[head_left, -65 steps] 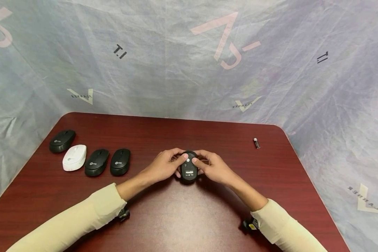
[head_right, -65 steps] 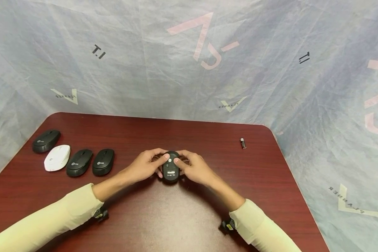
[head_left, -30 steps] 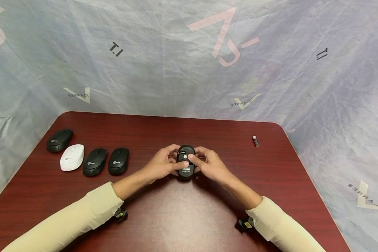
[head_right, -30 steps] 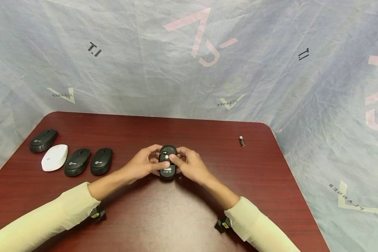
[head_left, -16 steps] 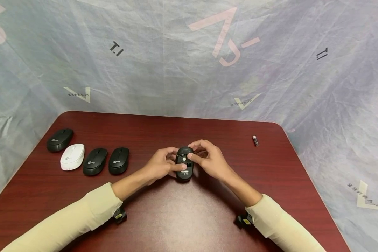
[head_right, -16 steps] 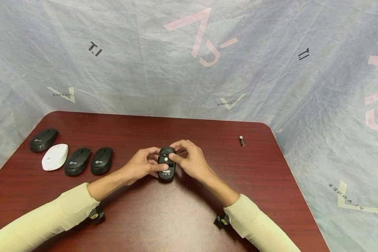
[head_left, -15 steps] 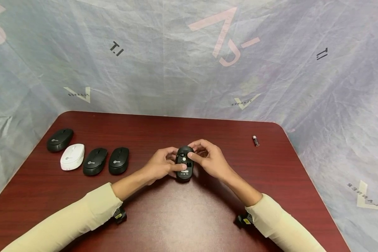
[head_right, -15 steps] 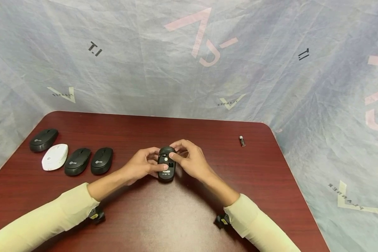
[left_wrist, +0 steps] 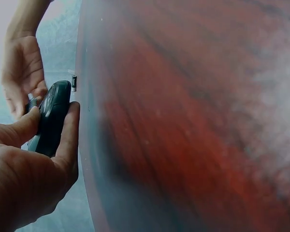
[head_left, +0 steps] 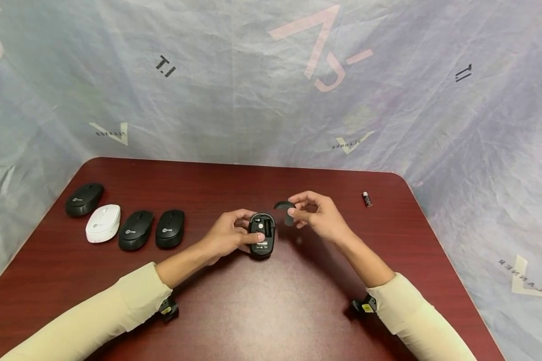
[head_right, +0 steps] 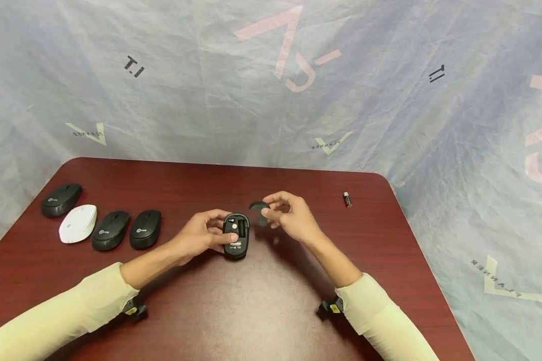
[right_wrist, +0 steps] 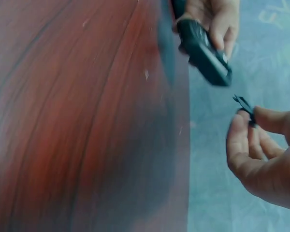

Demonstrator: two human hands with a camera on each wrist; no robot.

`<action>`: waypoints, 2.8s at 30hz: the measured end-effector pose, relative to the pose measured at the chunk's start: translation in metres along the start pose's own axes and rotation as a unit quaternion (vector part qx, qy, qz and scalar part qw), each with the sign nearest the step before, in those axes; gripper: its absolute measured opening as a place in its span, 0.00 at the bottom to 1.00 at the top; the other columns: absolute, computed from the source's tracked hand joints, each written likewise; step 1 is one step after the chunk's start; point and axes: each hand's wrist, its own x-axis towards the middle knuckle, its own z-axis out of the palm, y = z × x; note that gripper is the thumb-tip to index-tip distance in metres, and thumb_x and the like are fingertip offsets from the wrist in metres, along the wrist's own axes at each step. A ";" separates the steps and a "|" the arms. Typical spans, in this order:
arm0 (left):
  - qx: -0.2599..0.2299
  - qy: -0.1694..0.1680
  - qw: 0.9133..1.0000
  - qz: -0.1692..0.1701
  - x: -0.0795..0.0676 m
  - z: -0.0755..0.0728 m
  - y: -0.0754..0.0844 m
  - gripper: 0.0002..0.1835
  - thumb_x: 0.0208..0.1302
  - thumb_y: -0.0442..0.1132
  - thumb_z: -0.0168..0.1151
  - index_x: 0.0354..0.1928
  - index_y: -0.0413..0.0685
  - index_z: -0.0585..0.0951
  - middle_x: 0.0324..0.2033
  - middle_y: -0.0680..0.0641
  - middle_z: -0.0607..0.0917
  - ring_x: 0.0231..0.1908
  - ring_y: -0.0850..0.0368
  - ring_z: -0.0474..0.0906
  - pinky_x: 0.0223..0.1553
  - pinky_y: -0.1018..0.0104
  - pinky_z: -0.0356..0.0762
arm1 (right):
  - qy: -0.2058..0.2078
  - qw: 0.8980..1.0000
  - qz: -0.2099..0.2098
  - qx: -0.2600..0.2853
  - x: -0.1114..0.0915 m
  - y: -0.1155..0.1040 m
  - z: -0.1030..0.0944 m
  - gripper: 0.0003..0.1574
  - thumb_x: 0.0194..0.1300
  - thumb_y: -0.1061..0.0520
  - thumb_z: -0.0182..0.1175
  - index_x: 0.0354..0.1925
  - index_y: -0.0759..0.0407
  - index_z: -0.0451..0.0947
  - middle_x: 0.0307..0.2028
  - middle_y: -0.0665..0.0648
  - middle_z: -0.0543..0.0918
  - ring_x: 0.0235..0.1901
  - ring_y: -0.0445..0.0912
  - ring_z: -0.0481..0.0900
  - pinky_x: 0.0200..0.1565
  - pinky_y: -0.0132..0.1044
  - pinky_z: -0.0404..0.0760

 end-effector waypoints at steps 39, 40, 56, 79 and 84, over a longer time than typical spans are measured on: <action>-0.032 -0.016 0.999 0.010 -0.005 0.003 0.003 0.33 0.68 0.26 0.78 0.73 0.34 0.78 0.52 0.35 0.86 0.43 0.54 0.93 0.46 0.51 0.98 | -0.030 0.939 0.085 -0.332 0.000 0.026 -0.027 0.12 0.75 0.50 0.75 0.49 0.56 0.91 0.42 0.54 0.96 0.43 0.49 0.90 0.48 0.49 0.90; -0.032 -0.017 0.999 0.012 -0.004 0.004 0.003 0.33 0.68 0.26 0.78 0.73 0.34 0.78 0.52 0.35 0.87 0.43 0.54 0.93 0.46 0.52 0.98 | -0.031 0.939 0.083 -0.331 0.000 0.027 -0.029 0.12 0.76 0.50 0.74 0.49 0.56 0.91 0.43 0.54 0.95 0.43 0.48 0.90 0.48 0.48 0.89; -0.037 -0.027 0.999 0.019 -0.004 0.001 -0.001 0.32 0.69 0.27 0.78 0.73 0.34 0.78 0.52 0.36 0.87 0.43 0.54 0.93 0.45 0.52 0.98 | -0.012 0.952 0.092 -0.293 -0.012 0.036 -0.062 0.12 0.84 0.52 0.67 0.53 0.58 0.91 0.42 0.58 0.94 0.38 0.48 0.91 0.39 0.37 0.85; -0.038 -0.019 0.999 0.016 -0.002 0.004 0.002 0.33 0.69 0.26 0.77 0.74 0.35 0.78 0.52 0.36 0.87 0.43 0.55 0.93 0.45 0.52 0.98 | 0.116 0.937 0.129 -0.303 -0.007 0.059 -0.156 0.19 0.82 0.49 0.70 0.55 0.63 0.89 0.42 0.63 0.95 0.38 0.49 0.90 0.32 0.33 0.81; -0.042 -0.022 0.999 0.013 -0.001 0.005 0.002 0.33 0.69 0.25 0.77 0.74 0.36 0.78 0.52 0.36 0.86 0.43 0.55 0.93 0.46 0.52 0.98 | 0.148 0.933 0.137 -0.299 -0.001 0.066 -0.171 0.19 0.81 0.47 0.70 0.52 0.62 0.90 0.35 0.59 0.94 0.31 0.45 0.86 0.28 0.33 0.80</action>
